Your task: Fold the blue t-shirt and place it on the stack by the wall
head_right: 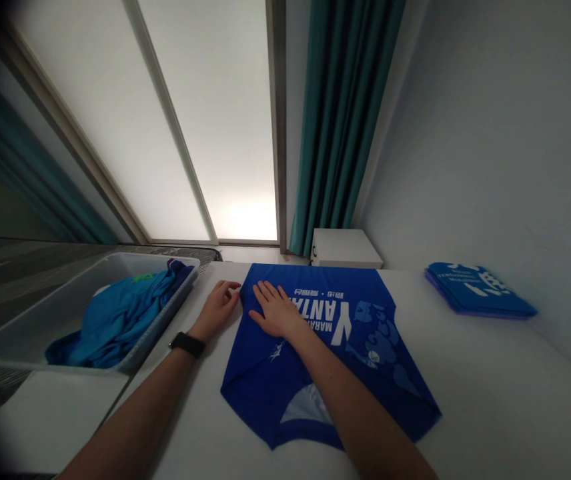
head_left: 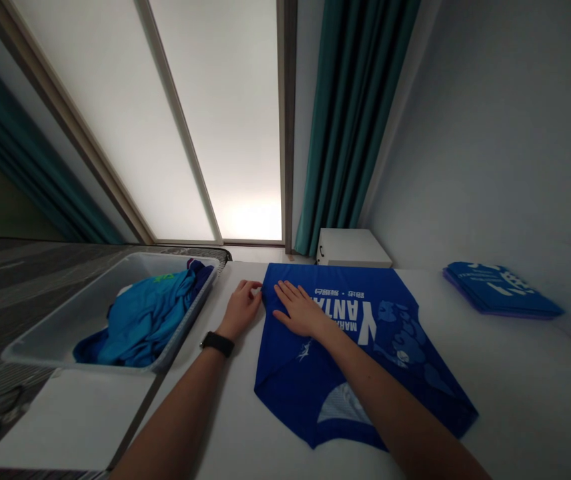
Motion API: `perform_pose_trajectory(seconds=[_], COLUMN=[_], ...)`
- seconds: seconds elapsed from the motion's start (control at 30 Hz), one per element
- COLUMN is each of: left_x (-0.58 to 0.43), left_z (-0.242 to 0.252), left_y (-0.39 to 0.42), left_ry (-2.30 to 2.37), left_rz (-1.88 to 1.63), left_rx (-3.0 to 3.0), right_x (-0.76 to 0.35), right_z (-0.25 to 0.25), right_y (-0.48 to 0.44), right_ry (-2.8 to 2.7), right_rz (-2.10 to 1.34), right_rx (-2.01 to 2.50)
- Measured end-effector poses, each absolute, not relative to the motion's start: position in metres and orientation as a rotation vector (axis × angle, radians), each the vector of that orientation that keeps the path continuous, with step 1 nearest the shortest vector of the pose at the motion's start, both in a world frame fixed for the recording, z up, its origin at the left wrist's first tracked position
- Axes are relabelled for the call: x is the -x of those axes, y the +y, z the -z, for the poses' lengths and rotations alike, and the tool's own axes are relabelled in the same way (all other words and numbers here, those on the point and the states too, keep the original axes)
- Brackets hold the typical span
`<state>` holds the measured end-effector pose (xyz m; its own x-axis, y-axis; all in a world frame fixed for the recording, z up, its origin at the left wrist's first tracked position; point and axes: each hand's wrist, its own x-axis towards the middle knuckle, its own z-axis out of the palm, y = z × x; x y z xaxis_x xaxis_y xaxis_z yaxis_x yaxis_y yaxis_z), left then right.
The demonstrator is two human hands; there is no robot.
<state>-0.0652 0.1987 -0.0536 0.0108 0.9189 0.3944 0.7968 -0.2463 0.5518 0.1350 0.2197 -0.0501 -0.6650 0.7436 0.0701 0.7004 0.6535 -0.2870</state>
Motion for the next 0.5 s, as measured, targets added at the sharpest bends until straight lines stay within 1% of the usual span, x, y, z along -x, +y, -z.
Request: perform_pose_trajectory(seconds=[0.07, 0.17, 0.3, 0.5], left_x=[0.069, 0.071, 0.071, 0.069], left_z=[0.055, 0.056, 0.056, 0.053], left_y=[0.199, 0.199, 0.199, 0.197], left_ry=[1.739, 1.705, 1.692, 1.668], left_rz=[-1.179, -1.238, -1.214, -1.164], left_rx=[-2.003, -1.969, -2.004, -2.086], right_x=[-0.138, -0.147, -0.166, -0.199], right_z=[0.041, 0.028, 0.019, 0.024], right_y=[0.221, 0.22, 0.2, 0.145], right_ry=[-2.654, -2.628, -2.717, -2.737], right_rz=[-0.384, -0.412, -0.394, -0.417], right_rx=[1.208, 1.261, 1.273, 1.322])
